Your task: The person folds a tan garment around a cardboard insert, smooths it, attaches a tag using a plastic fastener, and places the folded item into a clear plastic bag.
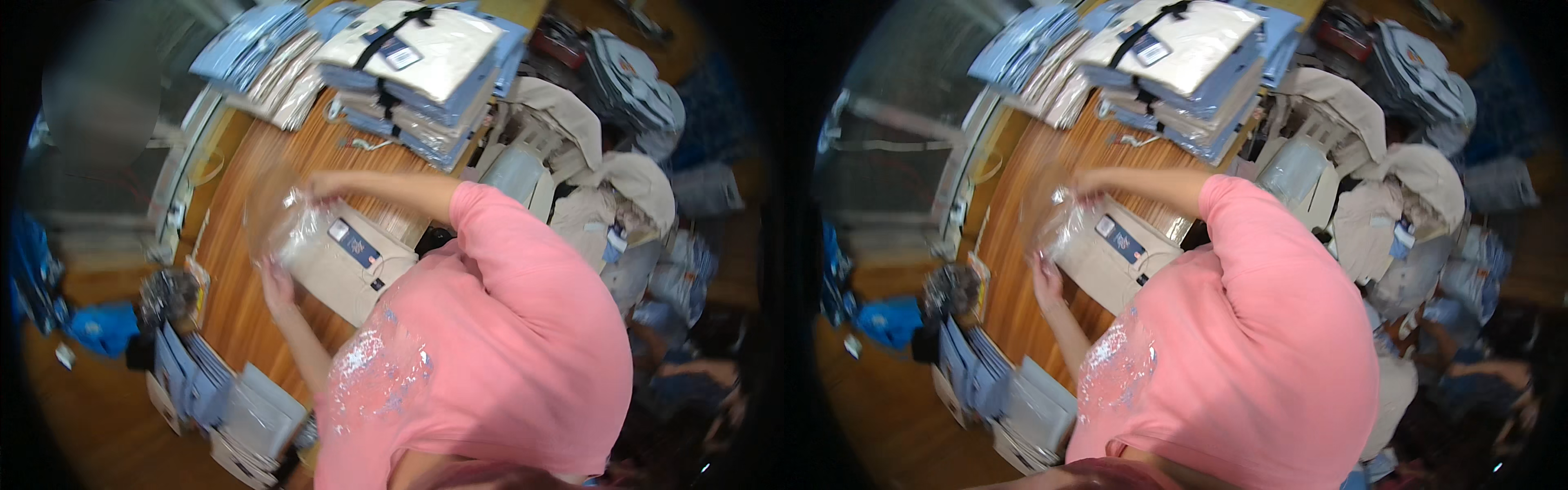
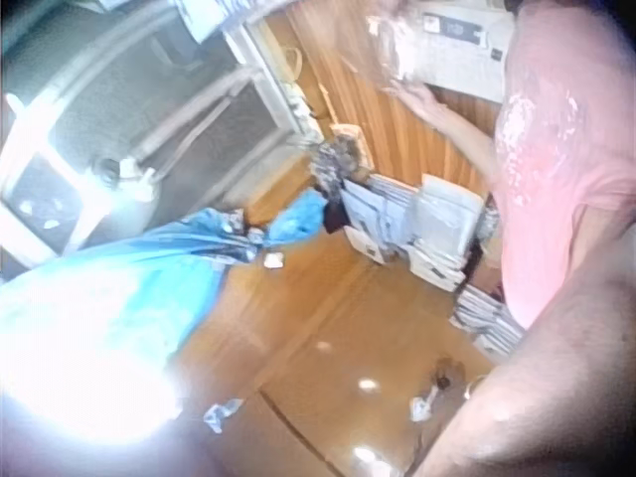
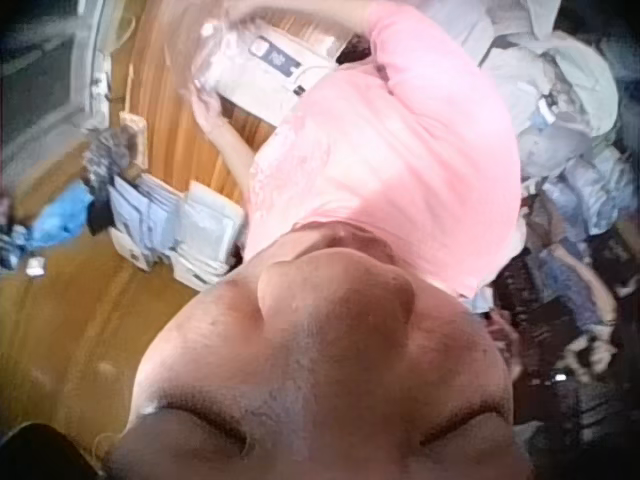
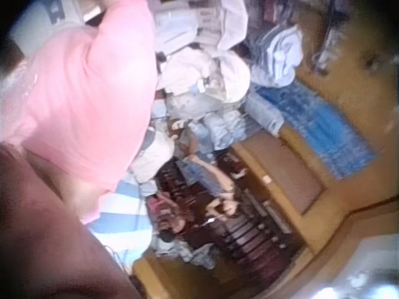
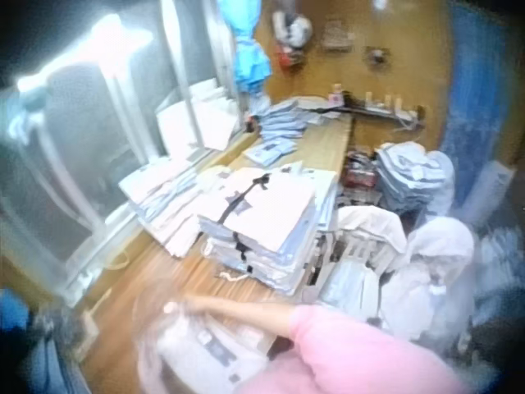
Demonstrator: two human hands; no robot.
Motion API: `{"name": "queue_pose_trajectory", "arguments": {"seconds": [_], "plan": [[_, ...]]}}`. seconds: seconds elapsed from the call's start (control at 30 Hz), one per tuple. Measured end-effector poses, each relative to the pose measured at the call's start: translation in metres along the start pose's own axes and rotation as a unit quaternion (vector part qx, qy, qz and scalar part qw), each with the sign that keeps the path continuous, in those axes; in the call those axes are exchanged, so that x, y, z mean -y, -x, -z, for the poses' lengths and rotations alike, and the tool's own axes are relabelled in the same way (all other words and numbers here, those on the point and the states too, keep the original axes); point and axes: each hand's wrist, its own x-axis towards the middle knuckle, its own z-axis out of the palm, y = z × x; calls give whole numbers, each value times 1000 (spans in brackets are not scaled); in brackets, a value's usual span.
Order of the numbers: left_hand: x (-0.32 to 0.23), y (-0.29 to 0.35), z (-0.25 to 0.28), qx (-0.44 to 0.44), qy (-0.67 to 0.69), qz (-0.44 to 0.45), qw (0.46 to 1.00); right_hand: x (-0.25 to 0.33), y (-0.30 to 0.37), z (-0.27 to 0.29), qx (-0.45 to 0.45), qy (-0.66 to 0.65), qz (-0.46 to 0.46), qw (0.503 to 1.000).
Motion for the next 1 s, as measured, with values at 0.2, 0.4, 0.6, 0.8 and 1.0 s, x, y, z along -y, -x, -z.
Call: {"name": "queue_pose_trajectory", "arguments": {"seconds": [0.2,0.4,0.6,0.8,1.0], "plan": [[-67,43,-57,86,-209,-139,964,89,29,11,1,-116,77,990],[2,-6,-1,-73,-458,-222,858,-32,-38,-12,-142,34,39,989],[15,-32,24,-63,-516,-220,825,-47,-46,-7,-58,-92,-69,992],[-14,-35,28,42,-416,-37,908,-50,-44,18,-36,-65,-77,994],[-32,-47,29,92,-473,56,874,-57,-60,31,45,-33,-104,993]]}}
